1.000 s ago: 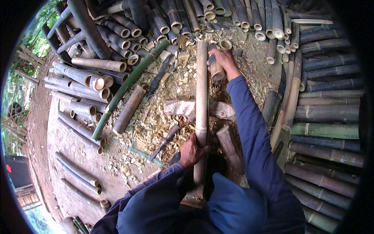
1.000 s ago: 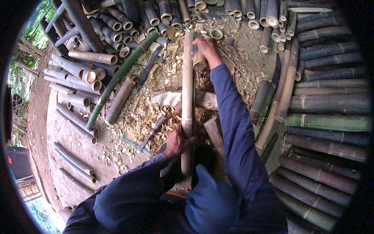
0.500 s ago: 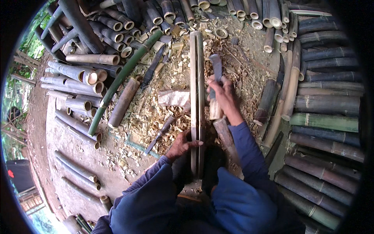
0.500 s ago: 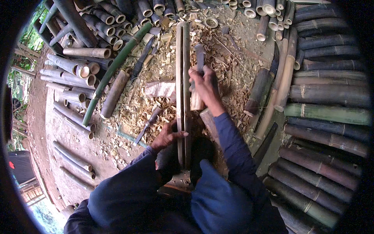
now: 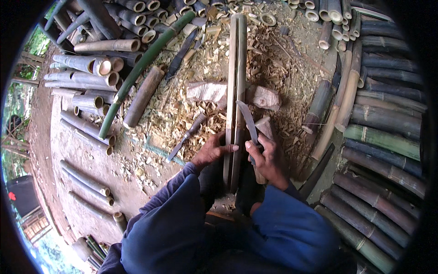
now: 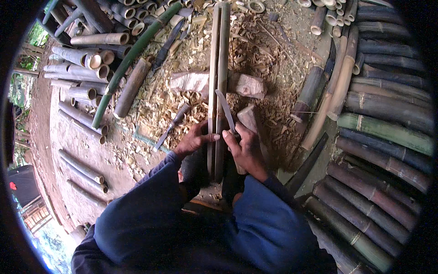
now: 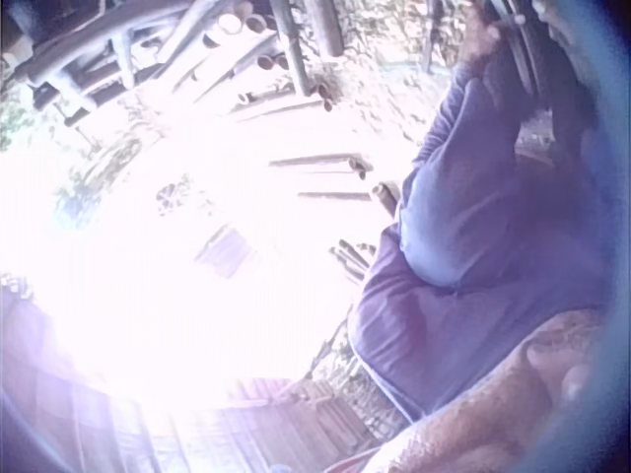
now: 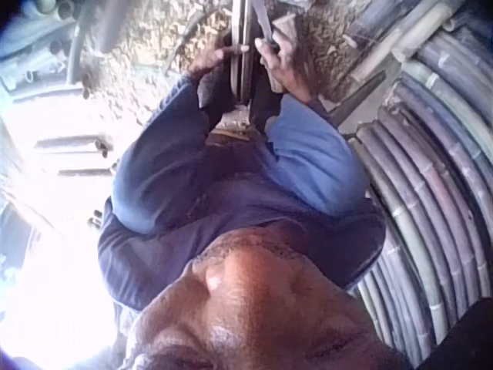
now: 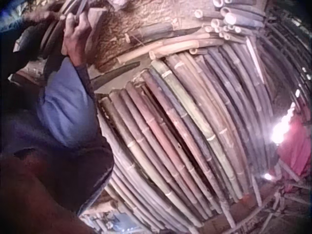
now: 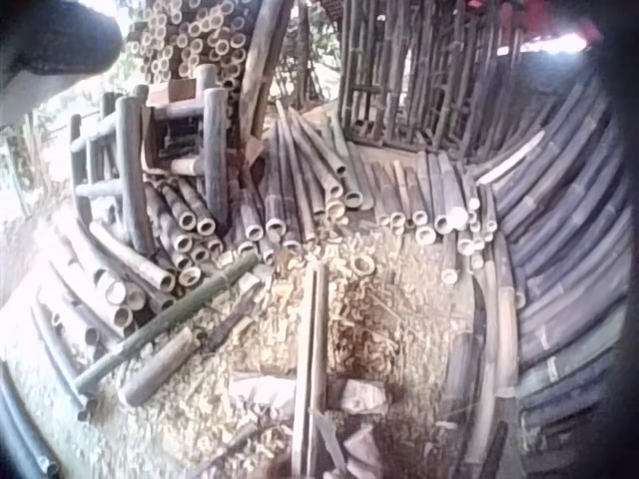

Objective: The person shapes bamboo by using a curved blade to shave the exterior, chiseling out sections with a hammer and chisel, and smoothing the surface with the blade.

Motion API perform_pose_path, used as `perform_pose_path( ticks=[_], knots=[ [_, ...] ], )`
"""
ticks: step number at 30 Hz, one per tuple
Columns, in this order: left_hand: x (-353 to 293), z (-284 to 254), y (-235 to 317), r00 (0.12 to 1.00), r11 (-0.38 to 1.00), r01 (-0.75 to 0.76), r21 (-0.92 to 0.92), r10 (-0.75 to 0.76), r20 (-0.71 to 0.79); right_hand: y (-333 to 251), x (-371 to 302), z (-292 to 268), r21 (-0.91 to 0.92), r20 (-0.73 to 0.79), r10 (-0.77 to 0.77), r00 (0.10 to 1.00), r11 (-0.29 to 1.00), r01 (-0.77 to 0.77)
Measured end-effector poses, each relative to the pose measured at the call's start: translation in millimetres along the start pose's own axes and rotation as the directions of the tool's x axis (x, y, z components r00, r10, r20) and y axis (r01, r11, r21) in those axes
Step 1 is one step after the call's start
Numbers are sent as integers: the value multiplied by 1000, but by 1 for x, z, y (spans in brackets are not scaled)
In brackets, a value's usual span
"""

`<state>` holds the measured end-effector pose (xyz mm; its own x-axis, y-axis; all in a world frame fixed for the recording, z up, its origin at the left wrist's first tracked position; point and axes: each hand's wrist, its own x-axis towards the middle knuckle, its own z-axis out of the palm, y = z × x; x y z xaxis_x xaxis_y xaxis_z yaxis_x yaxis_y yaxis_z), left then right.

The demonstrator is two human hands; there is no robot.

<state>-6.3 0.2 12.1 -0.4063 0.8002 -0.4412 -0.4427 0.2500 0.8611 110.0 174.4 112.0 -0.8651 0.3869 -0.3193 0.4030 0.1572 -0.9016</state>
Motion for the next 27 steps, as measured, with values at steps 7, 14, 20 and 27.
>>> perform_pose_path(
  ticks=[7, 14, 20, 27],
  knots=[
    [-2, 6, 7, 1000, 999, -9, 40, 10, -28, 17, -30, 5, -109, 21, 3, 1000, 994, -1],
    [-4, 7, 9, 997, 993, -30, 117, 38, -65, 23, -17, 18, -165, 25, 35, 999, 986, -30],
    [-9, 14, 17, 994, 977, -51, 205, 68, -80, 41, 28, 30, -173, -119, -196, 973, 969, 174],
    [-10, 13, 17, 995, 968, -36, 247, 57, -81, 31, 72, 6, -318, -60, -226, 972, 927, 196]
  ],
)
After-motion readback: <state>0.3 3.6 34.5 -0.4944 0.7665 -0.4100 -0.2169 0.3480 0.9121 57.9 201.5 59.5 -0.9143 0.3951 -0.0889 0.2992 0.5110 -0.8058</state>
